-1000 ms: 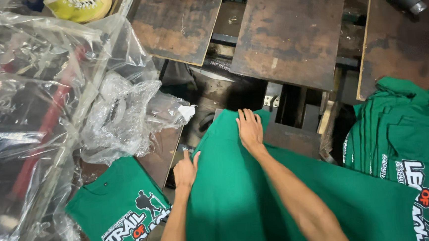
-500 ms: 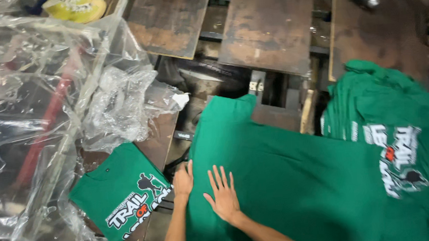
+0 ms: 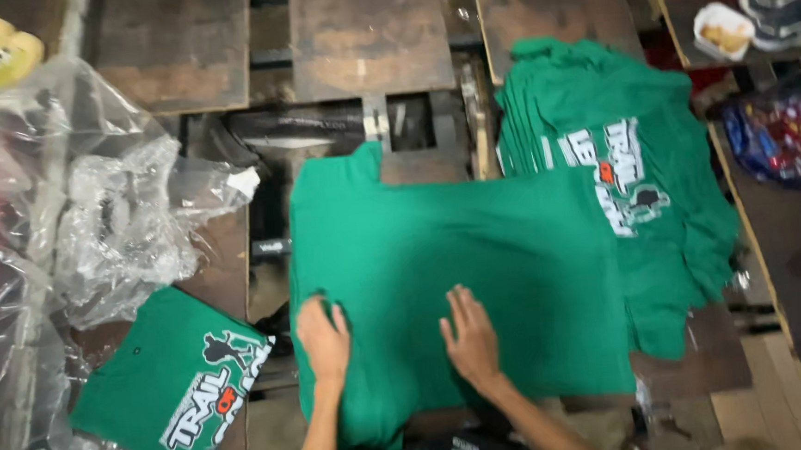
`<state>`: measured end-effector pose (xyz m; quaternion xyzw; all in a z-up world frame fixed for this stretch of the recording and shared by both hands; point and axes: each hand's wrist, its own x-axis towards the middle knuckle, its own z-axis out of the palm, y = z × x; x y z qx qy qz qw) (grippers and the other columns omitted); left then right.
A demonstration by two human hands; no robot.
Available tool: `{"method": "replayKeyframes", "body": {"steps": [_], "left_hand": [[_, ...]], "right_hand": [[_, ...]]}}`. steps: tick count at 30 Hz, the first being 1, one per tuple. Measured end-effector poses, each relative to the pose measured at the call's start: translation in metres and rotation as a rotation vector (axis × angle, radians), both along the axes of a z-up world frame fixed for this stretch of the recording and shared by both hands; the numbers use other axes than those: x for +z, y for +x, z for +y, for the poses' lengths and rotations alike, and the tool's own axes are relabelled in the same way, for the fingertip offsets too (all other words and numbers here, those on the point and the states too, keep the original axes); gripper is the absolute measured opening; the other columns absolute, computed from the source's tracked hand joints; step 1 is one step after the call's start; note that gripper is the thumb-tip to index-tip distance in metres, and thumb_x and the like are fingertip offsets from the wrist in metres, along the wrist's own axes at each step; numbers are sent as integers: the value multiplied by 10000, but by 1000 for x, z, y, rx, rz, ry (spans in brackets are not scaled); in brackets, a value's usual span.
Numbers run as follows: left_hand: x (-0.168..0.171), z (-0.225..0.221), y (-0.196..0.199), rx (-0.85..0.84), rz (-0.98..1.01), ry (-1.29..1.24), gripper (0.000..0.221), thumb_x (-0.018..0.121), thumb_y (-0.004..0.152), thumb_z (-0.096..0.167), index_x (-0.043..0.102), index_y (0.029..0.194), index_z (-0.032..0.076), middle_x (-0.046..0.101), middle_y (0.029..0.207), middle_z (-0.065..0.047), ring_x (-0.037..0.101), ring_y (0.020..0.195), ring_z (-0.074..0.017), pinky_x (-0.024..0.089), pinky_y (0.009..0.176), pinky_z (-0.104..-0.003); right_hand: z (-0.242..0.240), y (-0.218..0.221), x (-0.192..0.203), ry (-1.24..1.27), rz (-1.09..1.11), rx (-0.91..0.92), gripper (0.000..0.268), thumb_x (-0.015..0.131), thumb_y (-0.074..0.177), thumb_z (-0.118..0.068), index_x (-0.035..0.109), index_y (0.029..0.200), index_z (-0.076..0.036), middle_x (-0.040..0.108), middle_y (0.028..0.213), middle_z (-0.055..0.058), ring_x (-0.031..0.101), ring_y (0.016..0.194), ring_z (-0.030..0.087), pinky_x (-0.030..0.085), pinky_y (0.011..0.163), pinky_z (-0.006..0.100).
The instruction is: The person folds green t-shirts by hand one at a time on a flat wooden surface, placing each folded shirt onto a stack.
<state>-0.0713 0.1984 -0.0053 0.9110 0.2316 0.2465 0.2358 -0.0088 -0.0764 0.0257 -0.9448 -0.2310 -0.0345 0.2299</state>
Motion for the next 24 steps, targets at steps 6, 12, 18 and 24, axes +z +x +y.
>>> {"method": "replayKeyframes", "body": {"steps": [6, 12, 18, 24], "left_hand": [[5, -88, -85, -730, 328, 3, 354, 574, 1015, 373, 598, 1242, 103, 560, 1184, -106, 509, 1042, -333, 383, 850, -460], [17, -92, -99, -752, 354, -128, 362, 622, 1001, 420, 595, 1148, 90, 520, 1254, -121, 474, 1121, -341, 380, 894, -466], [29, -81, -153, -753, 369, -186, 368, 722, 962, 359, 560, 1168, 100, 510, 1180, -69, 469, 1020, -305, 354, 816, -414], [13, -62, -213, -601, 606, -123, 802, 882, 681, 261, 497, 1379, 174, 442, 1418, -87, 431, 1217, -348, 383, 933, -463]], "right_hand": [[-72, -57, 2, -260, 67, 251, 657, 349, 1090, -470, 185, 1658, -182, 171, 1720, 9, 175, 1578, 211, 213, 1255, 403], [-72, -70, -4, -320, -35, 221, 666, 352, 1080, -453, 212, 1650, -139, 212, 1718, 29, 212, 1574, 215, 193, 1260, 420], [-76, -96, -18, -139, -159, 579, 376, 636, 1012, -349, 657, 1294, -101, 677, 1275, 115, 641, 1128, 300, 483, 957, 418], [-47, -105, -29, -32, -134, 654, 333, 630, 1013, -357, 686, 1205, -91, 676, 1187, 107, 625, 1011, 287, 490, 870, 412]]}}
